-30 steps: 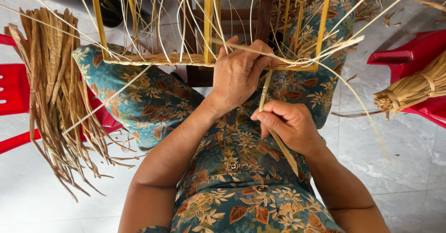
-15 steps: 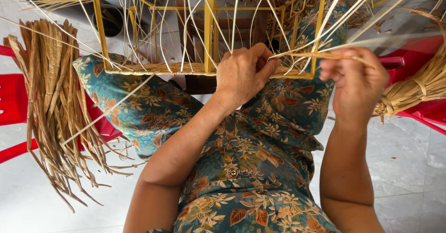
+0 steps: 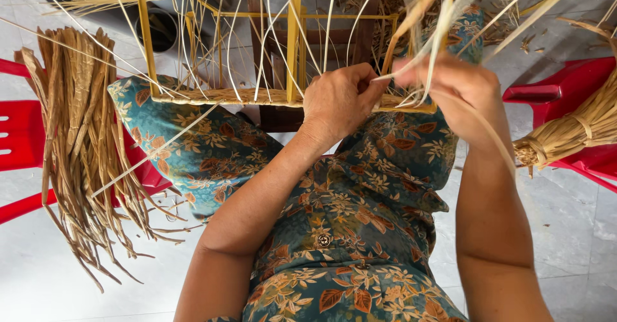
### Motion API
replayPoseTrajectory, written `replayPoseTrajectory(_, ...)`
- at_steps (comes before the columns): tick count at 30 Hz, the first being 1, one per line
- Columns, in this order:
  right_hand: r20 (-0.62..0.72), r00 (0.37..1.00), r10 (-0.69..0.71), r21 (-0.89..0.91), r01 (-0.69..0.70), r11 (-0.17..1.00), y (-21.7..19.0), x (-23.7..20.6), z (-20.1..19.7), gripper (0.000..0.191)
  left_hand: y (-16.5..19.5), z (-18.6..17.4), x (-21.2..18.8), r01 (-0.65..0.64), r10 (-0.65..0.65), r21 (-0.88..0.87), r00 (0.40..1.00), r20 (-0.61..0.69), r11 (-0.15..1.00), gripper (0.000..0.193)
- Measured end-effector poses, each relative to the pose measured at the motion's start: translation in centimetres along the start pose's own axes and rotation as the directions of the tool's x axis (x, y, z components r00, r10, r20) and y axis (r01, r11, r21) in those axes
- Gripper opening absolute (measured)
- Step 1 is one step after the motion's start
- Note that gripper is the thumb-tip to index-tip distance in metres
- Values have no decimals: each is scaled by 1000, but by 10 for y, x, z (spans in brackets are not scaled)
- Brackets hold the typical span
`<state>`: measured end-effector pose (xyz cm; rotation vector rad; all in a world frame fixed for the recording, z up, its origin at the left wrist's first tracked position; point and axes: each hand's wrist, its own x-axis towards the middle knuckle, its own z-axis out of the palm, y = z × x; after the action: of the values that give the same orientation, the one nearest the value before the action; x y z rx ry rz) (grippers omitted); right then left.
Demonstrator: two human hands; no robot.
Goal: The person sits on the floor with a yellow frame across their lap and weaves dried plant fiber strips around the frame, threading and tightening each strip by hand to build up a woven panel. They reach to a pile of fiber strips for new material and at the end hold up the woven panel.
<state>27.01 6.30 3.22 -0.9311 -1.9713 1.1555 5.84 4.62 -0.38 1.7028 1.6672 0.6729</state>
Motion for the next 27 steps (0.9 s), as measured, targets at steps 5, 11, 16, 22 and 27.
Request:
replayPoseTrajectory(5, 38, 943, -331, -536, 299, 790, 38, 29, 12, 36, 0, -9, -7, -175, 174, -14, 983, -59, 985, 14)
replayPoseTrajectory(11, -137, 926, -352, -567, 218, 794, 28, 49, 2, 31, -10, -18, -17, -332, 327, 94, 943, 60, 939, 34)
replayPoseTrajectory(16, -214, 976, 34, -114, -60, 992, 3, 39, -3, 5, -11, -11, -16, -391, 403, 225, 915, -9, 892, 33)
replayPoseTrajectory(22, -48, 950, 308, 153, -298, 942, 14, 39, -1, 14, -11, -6, -19, -383, 405, 271, 914, -27, 883, 29)
replayPoseTrajectory(27, -48, 931, 362, 114, -355, 928, 27, 42, 2, 14, -8, -5, -19, -381, 415, 331, 909, -36, 863, 30)
